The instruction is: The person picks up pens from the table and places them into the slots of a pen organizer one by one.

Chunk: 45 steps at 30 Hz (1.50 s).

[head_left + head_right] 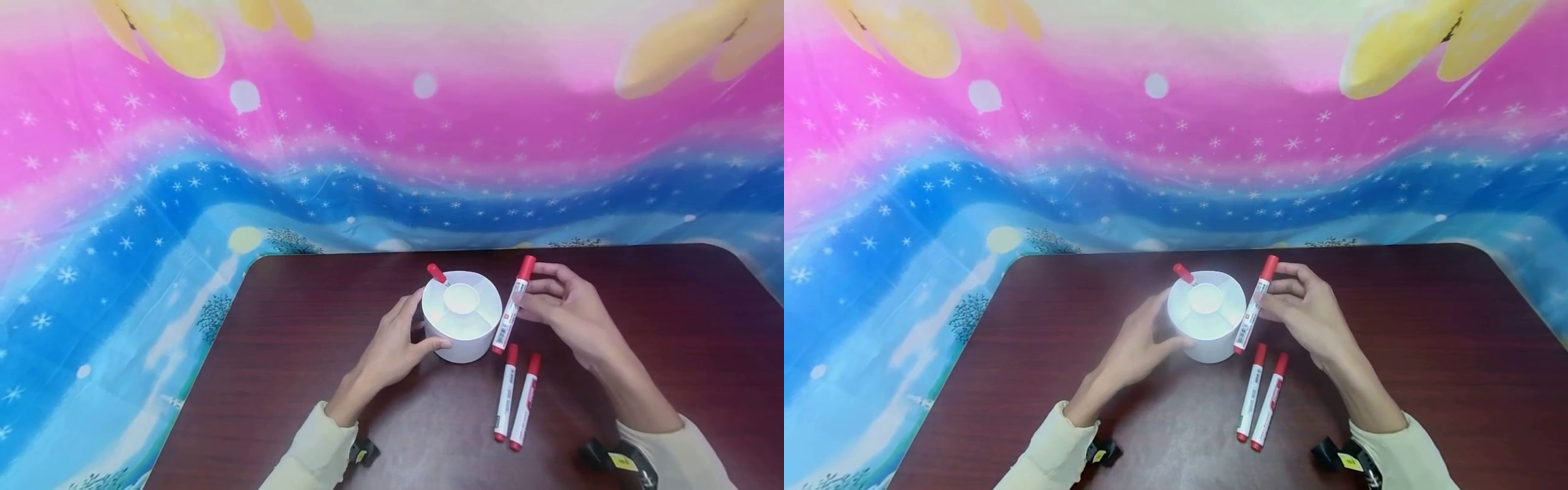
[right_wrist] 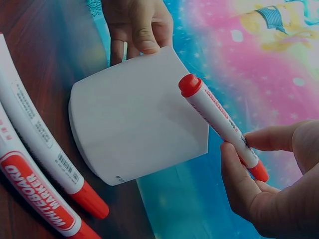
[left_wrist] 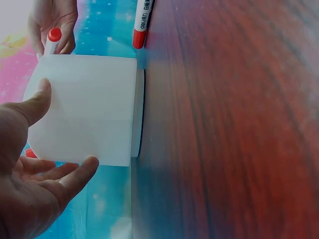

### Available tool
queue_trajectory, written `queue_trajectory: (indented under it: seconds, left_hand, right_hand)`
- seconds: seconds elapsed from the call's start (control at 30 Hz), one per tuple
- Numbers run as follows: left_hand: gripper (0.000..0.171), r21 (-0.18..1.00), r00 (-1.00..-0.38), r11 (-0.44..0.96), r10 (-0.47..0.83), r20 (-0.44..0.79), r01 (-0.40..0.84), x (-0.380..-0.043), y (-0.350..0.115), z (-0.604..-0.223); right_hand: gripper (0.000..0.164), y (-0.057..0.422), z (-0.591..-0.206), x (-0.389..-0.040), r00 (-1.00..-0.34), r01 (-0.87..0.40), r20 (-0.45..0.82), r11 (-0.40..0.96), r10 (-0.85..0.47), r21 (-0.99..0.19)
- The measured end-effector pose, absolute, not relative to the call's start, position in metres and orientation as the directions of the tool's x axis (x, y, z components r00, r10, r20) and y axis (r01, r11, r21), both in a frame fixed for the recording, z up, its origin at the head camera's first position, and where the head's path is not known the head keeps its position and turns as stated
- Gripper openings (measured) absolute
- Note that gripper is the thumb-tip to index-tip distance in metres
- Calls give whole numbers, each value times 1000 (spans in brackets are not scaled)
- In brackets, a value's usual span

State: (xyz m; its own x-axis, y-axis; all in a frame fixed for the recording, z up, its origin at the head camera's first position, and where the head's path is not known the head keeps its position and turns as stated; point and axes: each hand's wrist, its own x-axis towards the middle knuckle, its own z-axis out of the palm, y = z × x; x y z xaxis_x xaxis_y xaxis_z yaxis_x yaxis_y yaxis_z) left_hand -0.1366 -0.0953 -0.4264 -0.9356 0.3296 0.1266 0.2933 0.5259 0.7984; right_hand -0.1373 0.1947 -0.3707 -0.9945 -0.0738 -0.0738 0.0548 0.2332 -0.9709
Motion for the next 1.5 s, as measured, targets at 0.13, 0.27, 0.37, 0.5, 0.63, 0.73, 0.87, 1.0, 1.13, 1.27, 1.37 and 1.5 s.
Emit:
queue_trajectory:
  seconds: [0.13, 0.27, 0.37, 0.5, 0.63, 0.73, 0.87, 1.0, 1.13, 1.27, 1.37, 1.5]
  left_hand:
    - [97, 797, -937, 530, 329, 121, 289, -136, -95, -426]
    - [97, 798, -937, 530, 329, 119, 287, -136, -95, -425]
    - [97, 800, -936, 526, 331, 119, 288, -136, -95, -425]
    - [97, 803, -936, 522, 331, 120, 288, -136, -96, -426]
    - [98, 804, -937, 522, 330, 118, 285, -137, -96, -427]
    - [98, 809, -937, 515, 328, 118, 282, -137, -96, -428]
    - [98, 811, -938, 512, 325, 121, 282, -138, -96, -428]
    - [98, 804, -937, 523, 329, 114, 282, -137, -94, -426]
    - [99, 804, -938, 527, 330, 107, 277, -137, -94, -426]
    - [99, 804, -938, 525, 328, 112, 280, -137, -94, -427]
    - [99, 801, -937, 527, 329, 116, 284, -137, -95, -428]
    - [99, 799, -935, 527, 333, 119, 289, -137, -94, -429]
  right_hand:
    - [71, 194, -368, -140, -995, 54, -71, 202, -76, -978]
    - [72, 193, -365, -144, -995, 55, -67, 152, -75, -987]
    - [70, 192, -362, -146, -996, 47, -57, 129, -76, -991]
    - [67, 191, -359, -148, -996, 31, -39, 106, -77, -994]
    - [65, 191, -355, -149, -998, 19, -23, 68, -65, -998]
    - [64, 191, -353, -150, -998, 6, -9, 49, -54, -999]
    - [62, 192, -352, -154, -999, 2, -1, -16, -37, -1000]
    - [56, 194, -352, -155, -1000, -7, 8, -79, -18, -997]
    - [47, 196, -354, -155, -1000, -18, 19, -119, -8, -993]
    - [44, 195, -356, -156, -1000, -24, 25, -123, -5, -992]
    - [43, 194, -358, -157, -1000, -21, 22, -103, -5, -994]
    - [43, 194, -360, -158, -1000, -16, 16, -75, -3, -997]
